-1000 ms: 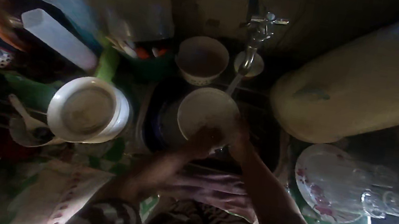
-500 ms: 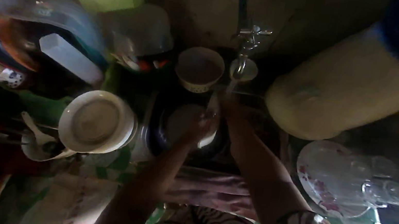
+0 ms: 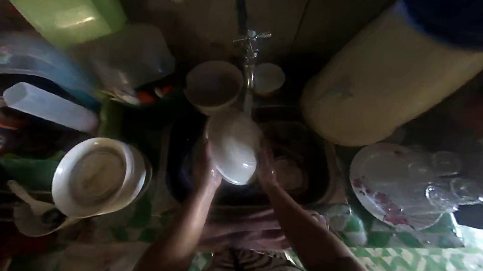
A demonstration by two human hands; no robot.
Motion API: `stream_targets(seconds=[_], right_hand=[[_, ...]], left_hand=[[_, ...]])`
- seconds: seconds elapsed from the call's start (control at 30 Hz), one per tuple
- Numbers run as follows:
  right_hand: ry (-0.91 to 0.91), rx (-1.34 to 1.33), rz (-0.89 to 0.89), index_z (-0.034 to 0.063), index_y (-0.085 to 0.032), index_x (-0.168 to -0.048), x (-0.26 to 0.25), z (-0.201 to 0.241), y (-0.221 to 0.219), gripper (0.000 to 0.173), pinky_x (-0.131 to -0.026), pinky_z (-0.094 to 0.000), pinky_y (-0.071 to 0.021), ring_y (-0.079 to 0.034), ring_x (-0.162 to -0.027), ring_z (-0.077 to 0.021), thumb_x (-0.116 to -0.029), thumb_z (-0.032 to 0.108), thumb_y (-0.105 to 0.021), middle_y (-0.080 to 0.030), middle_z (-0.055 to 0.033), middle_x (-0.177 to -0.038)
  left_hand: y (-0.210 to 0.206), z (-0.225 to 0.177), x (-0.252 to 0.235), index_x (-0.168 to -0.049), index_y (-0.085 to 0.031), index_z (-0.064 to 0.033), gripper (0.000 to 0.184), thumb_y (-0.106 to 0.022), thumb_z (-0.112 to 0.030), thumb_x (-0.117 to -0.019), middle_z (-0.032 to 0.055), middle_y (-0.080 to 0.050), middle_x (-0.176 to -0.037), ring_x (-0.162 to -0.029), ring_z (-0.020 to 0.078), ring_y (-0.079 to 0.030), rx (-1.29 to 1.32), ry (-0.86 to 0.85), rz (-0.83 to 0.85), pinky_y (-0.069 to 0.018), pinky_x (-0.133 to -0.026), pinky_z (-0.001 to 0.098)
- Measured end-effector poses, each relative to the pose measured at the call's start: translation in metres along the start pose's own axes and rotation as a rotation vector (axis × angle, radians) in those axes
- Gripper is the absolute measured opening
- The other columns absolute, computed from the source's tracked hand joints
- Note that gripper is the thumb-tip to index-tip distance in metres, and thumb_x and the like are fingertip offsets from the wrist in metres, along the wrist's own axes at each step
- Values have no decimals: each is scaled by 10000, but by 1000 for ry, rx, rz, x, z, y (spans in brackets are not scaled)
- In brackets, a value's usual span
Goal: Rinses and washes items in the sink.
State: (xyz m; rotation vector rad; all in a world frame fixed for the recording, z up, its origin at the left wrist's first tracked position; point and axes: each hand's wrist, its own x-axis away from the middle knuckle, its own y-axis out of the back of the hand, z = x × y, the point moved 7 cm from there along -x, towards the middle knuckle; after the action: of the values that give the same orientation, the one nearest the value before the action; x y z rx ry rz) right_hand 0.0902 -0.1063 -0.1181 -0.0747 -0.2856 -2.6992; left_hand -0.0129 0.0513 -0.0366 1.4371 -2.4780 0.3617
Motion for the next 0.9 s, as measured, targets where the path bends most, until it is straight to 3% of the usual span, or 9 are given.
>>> stream_targets(seconds=[0.13,0.27,0.33,0.43,0.5,0.6,0.73,0.8,0.9], right_hand=[[-268,89,91,44,-469,-1511,-55,6,17,478,-1161,-517,-389,-482,-1397,-334,-1118,310,-414,-498,-204,-1518],[-108,408,386,55,-557,-1451,-100,76,-1,415,-1142,-524,-403,-538,-1341,-345,-1097,257,-475,-578,-201,-1436],[-88,370,360,56,-653,-1309,-92,102,-20,403,-1018,-539,-501,-644,-1157,-327,-1054,354,-566,-677,-194,-1244],[276,593,409,123,-680,-1330,-70,134,-45,389,-1102,-571,-423,-600,-1268,-325,-1072,340,-484,-653,-136,-1355],[305,588,429,163,-692,-1311,-72,142,-39,375,-1047,-587,-470,-640,-1201,-311,-1058,371,-510,-694,-123,-1274],[121,457,375,89,-660,-1300,-106,115,-15,452,-995,-551,-529,-666,-1119,-309,-1009,432,-620,-689,-174,-1203],[-163,212,356,92,-491,-1506,-135,51,34,485,-1145,-487,-417,-513,-1373,-272,-1119,367,-390,-523,-153,-1506],[-407,-113,166,114,-568,-1415,-112,30,65,466,-993,-435,-523,-619,-1171,-211,-1088,429,-461,-634,-112,-1322],[-495,-361,-88,112,-618,-1306,-93,-2,89,433,-826,-416,-576,-660,-985,-189,-1048,451,-539,-677,-93,-1143]], left_hand=[[10,1,-10,-1358,-608,-80,479,-407,-433,-1104,136,-676,-1260,-1147,232,-661,-155,39,136,-563,-972,474],[10,16,-20,-1310,-628,-49,485,-466,-446,-1084,161,-688,-1199,-1089,255,-671,-299,93,194,-570,-927,471],[3,20,-24,-1338,-616,-57,446,-490,-403,-1086,152,-672,-1244,-1127,245,-654,-397,57,208,-553,-961,455],[-1,13,-37,-1429,-575,-80,445,-463,-357,-1099,165,-612,-1394,-1275,281,-593,-643,-80,292,-485,-1076,509],[-5,4,-43,-1366,-626,-110,485,-441,-463,-1089,137,-661,-1303,-1177,255,-640,-623,-89,326,-532,-998,510],[-7,-7,-46,-1308,-676,-143,526,-462,-552,-1057,97,-695,-1253,-1121,228,-667,-583,-89,388,-550,-960,507],[-6,0,-64,-1277,-660,-75,445,-513,-438,-1067,113,-703,-1178,-1047,210,-680,-254,-38,306,-575,-920,461],[-15,8,-70,-1302,-636,-69,418,-501,-395,-1079,106,-699,-1201,-1078,201,-679,-72,-26,258,-575,-945,450],[-35,32,-76,-1344,-624,-58,447,-505,-397,-1079,124,-682,-1273,-1162,217,-659,-44,-19,225,-549,-1010,452]])
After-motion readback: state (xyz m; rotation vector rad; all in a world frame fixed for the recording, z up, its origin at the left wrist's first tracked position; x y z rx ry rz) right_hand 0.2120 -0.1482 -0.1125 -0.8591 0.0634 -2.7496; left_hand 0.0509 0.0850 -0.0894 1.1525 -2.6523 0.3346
